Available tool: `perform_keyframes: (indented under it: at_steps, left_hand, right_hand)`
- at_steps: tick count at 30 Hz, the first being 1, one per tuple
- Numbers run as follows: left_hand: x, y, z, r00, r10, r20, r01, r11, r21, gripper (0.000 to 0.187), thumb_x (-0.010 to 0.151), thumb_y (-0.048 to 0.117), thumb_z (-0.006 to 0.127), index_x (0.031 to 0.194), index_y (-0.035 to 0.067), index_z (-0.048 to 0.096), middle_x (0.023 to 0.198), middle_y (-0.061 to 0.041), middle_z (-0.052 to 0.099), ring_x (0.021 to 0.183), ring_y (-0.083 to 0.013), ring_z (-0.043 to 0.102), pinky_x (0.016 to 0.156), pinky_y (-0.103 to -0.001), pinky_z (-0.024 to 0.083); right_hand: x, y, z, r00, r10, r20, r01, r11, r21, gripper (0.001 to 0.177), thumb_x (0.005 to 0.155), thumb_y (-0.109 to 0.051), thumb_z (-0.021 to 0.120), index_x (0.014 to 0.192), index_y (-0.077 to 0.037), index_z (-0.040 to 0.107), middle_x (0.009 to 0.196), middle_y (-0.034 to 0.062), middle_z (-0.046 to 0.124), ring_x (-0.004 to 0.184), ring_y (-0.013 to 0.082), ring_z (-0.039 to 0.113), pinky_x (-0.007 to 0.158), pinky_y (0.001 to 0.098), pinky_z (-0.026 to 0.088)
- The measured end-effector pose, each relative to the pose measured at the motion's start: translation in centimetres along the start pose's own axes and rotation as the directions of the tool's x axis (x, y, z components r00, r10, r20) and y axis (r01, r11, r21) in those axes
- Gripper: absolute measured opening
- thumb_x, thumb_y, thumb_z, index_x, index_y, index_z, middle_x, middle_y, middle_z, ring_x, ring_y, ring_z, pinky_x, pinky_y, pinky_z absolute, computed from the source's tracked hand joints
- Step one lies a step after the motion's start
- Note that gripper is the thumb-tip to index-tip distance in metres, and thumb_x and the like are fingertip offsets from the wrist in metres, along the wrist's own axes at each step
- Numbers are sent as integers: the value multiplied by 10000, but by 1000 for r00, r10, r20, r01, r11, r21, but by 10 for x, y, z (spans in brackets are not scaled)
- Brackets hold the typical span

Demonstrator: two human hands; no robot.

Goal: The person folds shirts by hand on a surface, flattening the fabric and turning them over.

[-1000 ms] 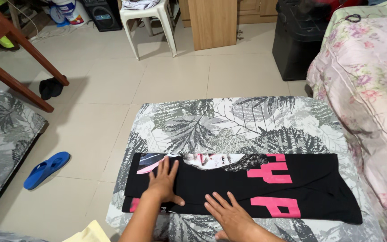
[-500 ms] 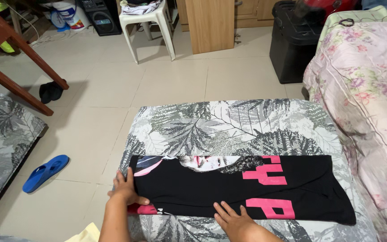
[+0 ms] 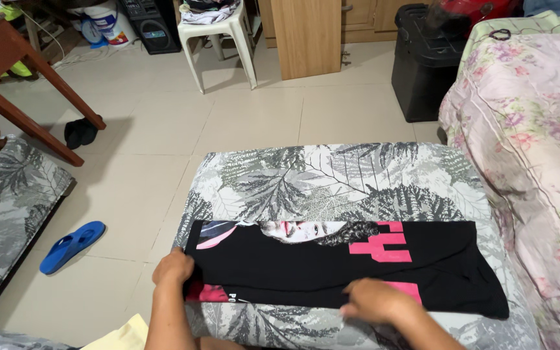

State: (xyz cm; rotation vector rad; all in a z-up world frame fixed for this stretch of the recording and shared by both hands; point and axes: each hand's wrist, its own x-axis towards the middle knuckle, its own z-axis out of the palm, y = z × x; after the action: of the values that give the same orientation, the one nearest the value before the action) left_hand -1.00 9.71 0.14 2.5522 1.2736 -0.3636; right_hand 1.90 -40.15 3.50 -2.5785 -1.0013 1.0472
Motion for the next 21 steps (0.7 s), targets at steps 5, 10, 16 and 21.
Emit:
perform_keyframes:
  at_steps: [5,10,16,21]
  left_hand:
    - [-16,11,0,999,-35,0,35,999,7,710,913,650,612,1424,157,586,1458,-115,596,1334,-318,591,1033,-477,521]
    - [-19,11,1,996,-89,18,89,995,-43,948,775,684,777,1475,108,499,1413,-132,627,1275,-321,631,986,-474,554]
    - [-5,3,5,985,-72,154,90,989,-116,796,777,668,761,1272,45,772,1240,-147,783,1145,-306,749,965,-437,583]
    - [-4,10,0,998,64,-29,-68,976,-206,664,779,477,810,1330,134,669,1208,-157,731,1146,-348,692,967,-455,553]
  right_hand:
    - [-2,54,-4,974,222,-45,-218,973,71,551,905,-551,657,953,-10,749,1052,233,729,1036,382,700,933,453,546]
    - [-3,90,-2,921,388,-31,-387,922,19,568,925,-568,628,1024,-21,746,1104,220,725,1065,370,701,965,441,538]
    - [-15,71,-24,908,408,-96,-410,912,8,526,928,-551,631,993,-47,768,1050,182,737,1046,354,703,955,439,541]
    - [-17,23,-47,896,314,-313,-279,948,151,392,888,-454,691,980,-74,719,977,125,748,991,320,714,879,444,554]
